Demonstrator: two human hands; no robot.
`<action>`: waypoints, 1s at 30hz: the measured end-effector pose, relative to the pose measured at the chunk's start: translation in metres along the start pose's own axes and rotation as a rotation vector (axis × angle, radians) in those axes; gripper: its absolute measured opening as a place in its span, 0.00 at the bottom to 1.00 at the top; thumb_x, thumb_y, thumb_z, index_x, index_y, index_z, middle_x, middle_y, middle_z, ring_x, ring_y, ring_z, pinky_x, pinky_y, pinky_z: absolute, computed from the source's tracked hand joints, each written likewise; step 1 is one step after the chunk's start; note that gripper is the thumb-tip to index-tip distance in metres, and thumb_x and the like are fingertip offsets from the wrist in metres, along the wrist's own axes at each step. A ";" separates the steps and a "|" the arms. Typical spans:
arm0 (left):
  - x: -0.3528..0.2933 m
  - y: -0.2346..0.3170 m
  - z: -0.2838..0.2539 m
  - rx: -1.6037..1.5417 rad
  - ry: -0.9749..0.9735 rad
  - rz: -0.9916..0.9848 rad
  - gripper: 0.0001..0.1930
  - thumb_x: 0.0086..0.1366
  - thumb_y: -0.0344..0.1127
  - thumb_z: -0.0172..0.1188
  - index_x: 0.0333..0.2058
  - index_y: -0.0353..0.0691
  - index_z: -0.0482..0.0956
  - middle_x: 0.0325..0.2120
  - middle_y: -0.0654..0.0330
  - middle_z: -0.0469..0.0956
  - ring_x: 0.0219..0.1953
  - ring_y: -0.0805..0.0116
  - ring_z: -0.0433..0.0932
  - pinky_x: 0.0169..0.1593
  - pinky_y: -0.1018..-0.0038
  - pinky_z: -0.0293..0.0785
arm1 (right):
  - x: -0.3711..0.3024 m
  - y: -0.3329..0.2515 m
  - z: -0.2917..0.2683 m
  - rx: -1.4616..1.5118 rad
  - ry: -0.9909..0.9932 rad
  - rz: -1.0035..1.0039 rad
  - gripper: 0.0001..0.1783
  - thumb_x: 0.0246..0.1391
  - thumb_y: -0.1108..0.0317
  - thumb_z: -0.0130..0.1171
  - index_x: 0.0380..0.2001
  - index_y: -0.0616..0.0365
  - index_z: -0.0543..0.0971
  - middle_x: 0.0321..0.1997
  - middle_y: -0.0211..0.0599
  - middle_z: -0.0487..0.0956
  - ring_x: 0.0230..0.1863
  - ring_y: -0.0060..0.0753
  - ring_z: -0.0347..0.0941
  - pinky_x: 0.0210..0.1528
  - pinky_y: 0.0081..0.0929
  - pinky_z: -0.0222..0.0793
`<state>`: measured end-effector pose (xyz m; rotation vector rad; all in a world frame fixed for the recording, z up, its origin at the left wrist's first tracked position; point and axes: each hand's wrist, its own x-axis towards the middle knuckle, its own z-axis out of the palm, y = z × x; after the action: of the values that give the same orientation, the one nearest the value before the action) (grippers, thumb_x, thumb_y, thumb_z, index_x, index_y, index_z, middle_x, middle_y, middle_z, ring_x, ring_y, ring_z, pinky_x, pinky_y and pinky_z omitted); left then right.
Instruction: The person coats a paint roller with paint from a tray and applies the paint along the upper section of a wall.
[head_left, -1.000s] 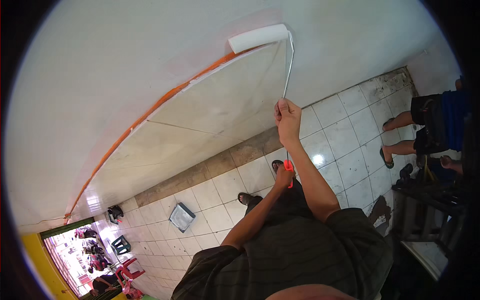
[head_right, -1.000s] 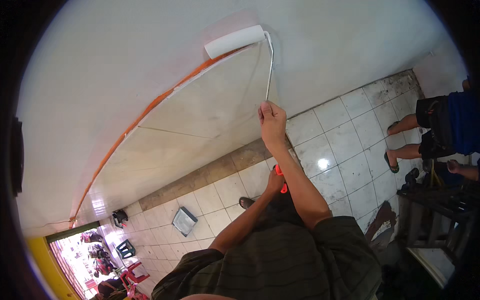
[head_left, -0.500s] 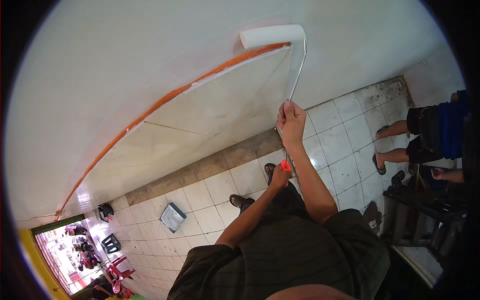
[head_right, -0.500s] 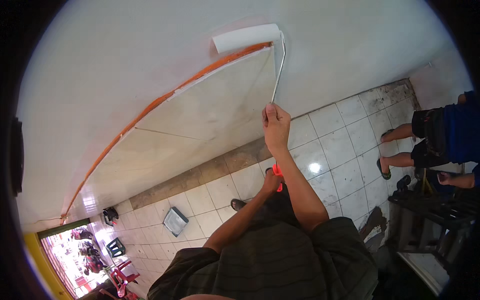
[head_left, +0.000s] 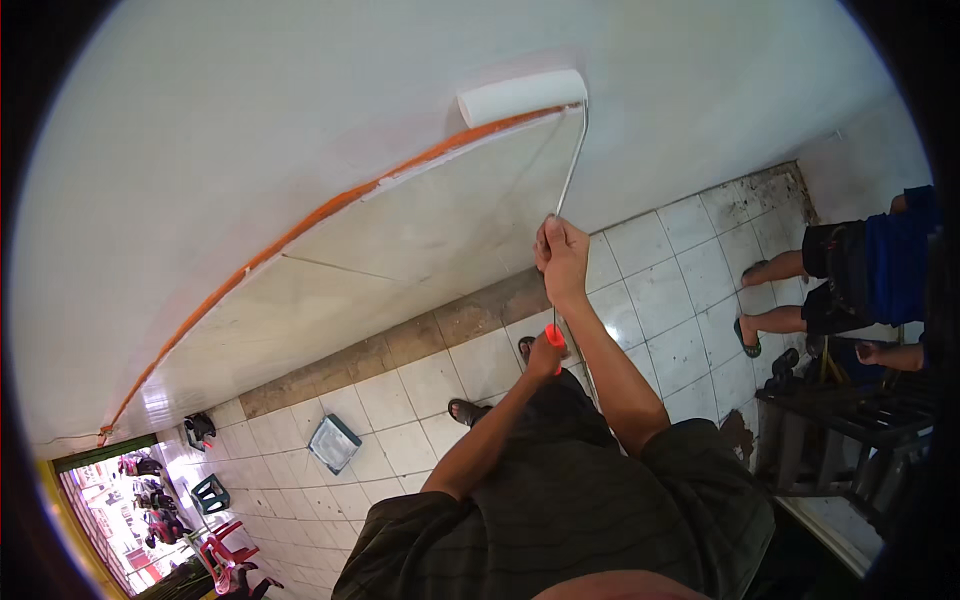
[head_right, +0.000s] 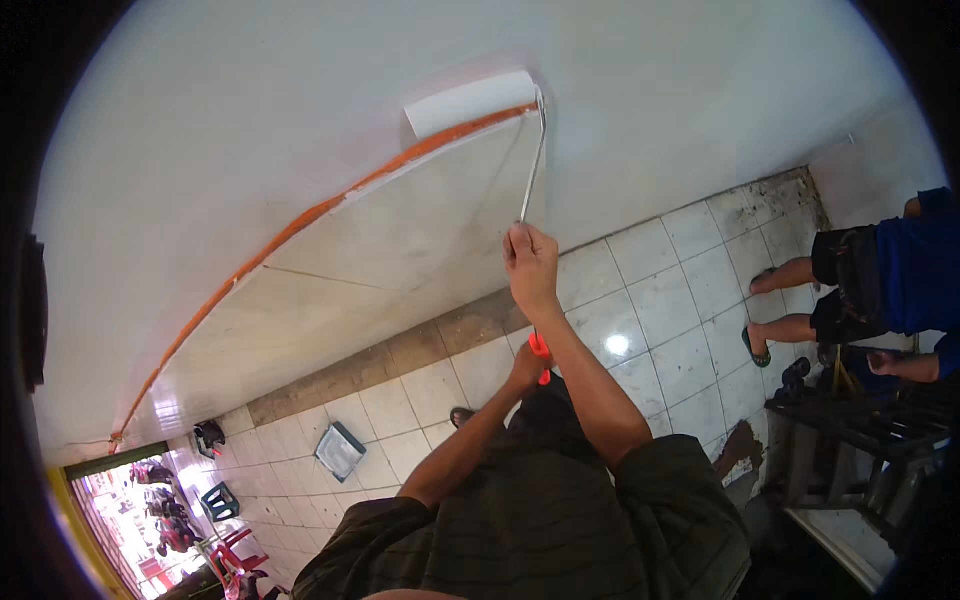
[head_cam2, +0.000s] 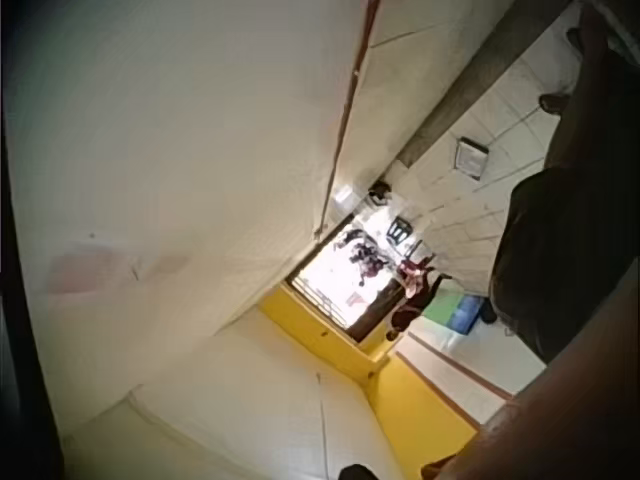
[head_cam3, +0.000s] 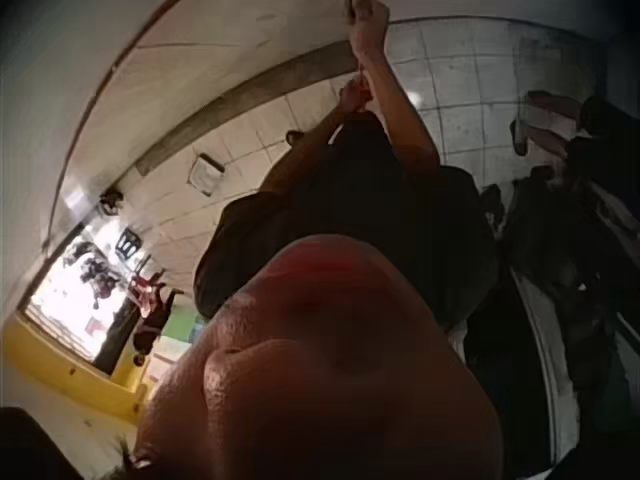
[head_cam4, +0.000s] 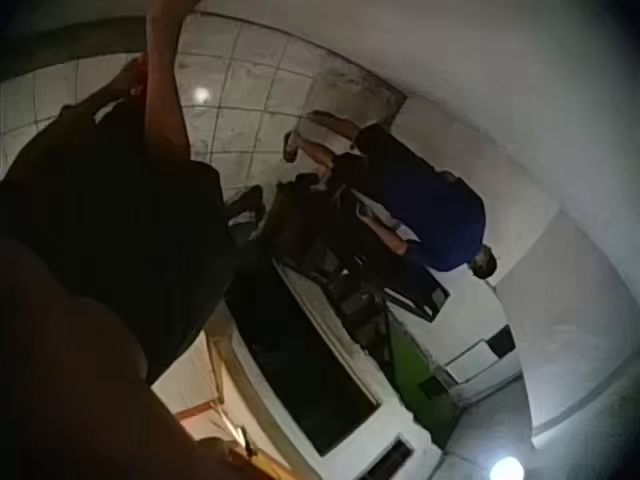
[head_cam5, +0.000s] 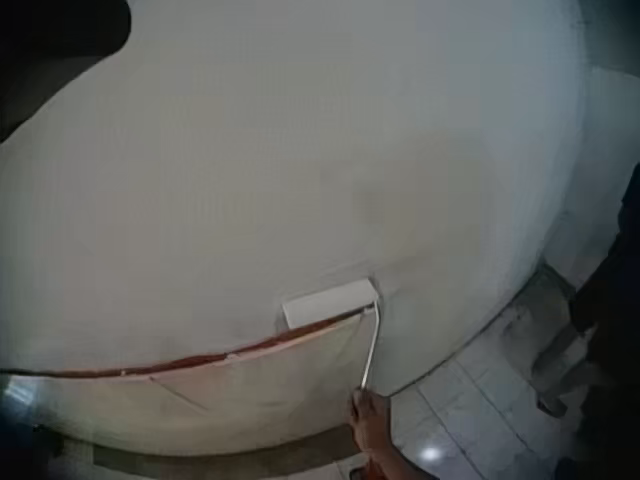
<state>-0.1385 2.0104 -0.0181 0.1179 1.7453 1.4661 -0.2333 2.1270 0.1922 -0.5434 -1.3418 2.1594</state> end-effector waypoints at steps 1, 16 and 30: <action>0.005 0.002 -0.002 0.004 0.017 0.077 0.08 0.49 0.24 0.59 0.24 0.38 0.67 0.17 0.61 0.70 0.21 0.68 0.71 0.27 0.67 0.68 | 0.006 -0.003 0.002 -0.074 0.003 -0.055 0.25 0.66 0.54 0.47 0.17 0.56 0.64 0.14 0.21 0.56 0.14 0.14 0.47 0.14 0.18 0.39; 0.016 0.026 0.011 -0.230 -0.104 0.013 0.08 0.48 0.22 0.58 0.27 0.36 0.69 0.21 0.60 0.72 0.24 0.69 0.71 0.31 0.69 0.69 | 0.015 -0.023 -0.003 -0.039 -0.060 -0.126 0.23 0.66 0.57 0.46 0.18 0.57 0.66 0.15 0.21 0.59 0.15 0.13 0.47 0.16 0.17 0.41; -0.101 -0.041 -0.090 -0.188 -0.168 0.206 0.08 0.50 0.23 0.62 0.27 0.39 0.71 0.23 0.65 0.72 0.29 0.73 0.72 0.35 0.73 0.70 | -0.114 0.031 0.065 -0.049 -0.625 0.202 0.14 0.64 0.64 0.49 0.25 0.58 0.70 0.18 0.23 0.64 0.17 0.16 0.56 0.19 0.19 0.52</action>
<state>-0.1126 1.8724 -0.0023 0.3206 1.4874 1.7088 -0.1898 1.9991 0.1982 -0.0026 -1.7161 2.5917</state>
